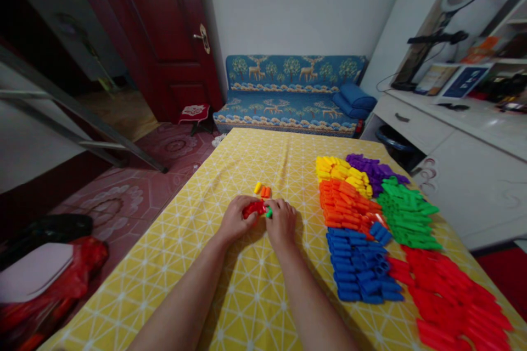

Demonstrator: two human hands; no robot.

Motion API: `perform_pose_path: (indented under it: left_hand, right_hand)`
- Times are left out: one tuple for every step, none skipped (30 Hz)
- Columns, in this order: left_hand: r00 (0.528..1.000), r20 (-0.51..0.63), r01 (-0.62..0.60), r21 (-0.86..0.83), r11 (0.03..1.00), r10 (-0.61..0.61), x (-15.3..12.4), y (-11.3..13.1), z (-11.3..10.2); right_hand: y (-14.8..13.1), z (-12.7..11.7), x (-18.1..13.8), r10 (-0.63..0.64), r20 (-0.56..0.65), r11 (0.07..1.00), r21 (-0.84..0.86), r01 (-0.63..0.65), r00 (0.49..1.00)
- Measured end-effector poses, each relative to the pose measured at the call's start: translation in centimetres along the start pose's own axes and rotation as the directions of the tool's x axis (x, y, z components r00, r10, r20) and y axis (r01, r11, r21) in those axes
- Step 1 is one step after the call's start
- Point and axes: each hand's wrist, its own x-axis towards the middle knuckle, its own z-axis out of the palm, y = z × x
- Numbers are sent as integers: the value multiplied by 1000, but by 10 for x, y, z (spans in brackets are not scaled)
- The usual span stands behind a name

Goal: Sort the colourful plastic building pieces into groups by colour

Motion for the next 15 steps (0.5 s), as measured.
perform_pose_path:
  left_hand:
    - [1000,-7,6,2,1000,-6,0,-1,1]
    - [1000,-14,14,5,1000,-14,0,-2,1]
    - [1000,-20,23,10,1000,-23,-1,-3,2]
    - [999,-25,34,15,999,-33,-1,-3,2]
    - [999,-29,43,23,999,-42,-1,-4,2]
    - [998,-34,48,31,998,-47,-1,-3,2]
    - [998,-44,46,39,998,-44,0,-3,2]
    - [998,-62,35,42,999,-32,0,-2,1]
    - [996,-84,14,39,999,-11,0,-1,0]
    - [994,-106,-14,29,999,17,0,0,-1]
    - [991,-121,-48,11,999,49,0,2,-2]
    - [990,-123,-78,-10,997,76,0,4,-2]
    - [989,-111,-102,-33,994,97,0,5,-3]
    - [990,-87,-118,-54,992,113,0,6,-3]
    - [990,-62,-128,-72,989,124,0,7,-3]
  right_hand:
    - [0,-1,-1,-1,-3,1000,2,1,1000]
    - [0,-1,-2,-3,-4,1000,3,3,1000]
    - [0,-1,-3,-5,-4,1000,5,5,1000]
    - [0,-2,-3,-7,-3,1000,16,7,1000]
    - [0,-2,-3,-8,-7,999,38,9,1000]
    - [0,-2,-3,-7,-19,997,78,8,1000]
    - [1,-1,-3,-1,-41,991,137,7,999]
    - [1,-1,-3,7,-73,977,212,8,997]
    - [1,-1,-3,19,-105,955,297,13,994]
    - [1,-1,-3,35,-131,923,383,19,991]
    - [1,-1,-4,51,-142,887,461,21,989]
    - [1,-1,-4,68,-140,850,526,16,988]
    - [0,-1,-5,85,-128,818,575,4,988]
    - [0,-1,-5,105,-114,792,610,-14,988]
    - [-1,-1,-6,125,-99,772,635,-34,987]
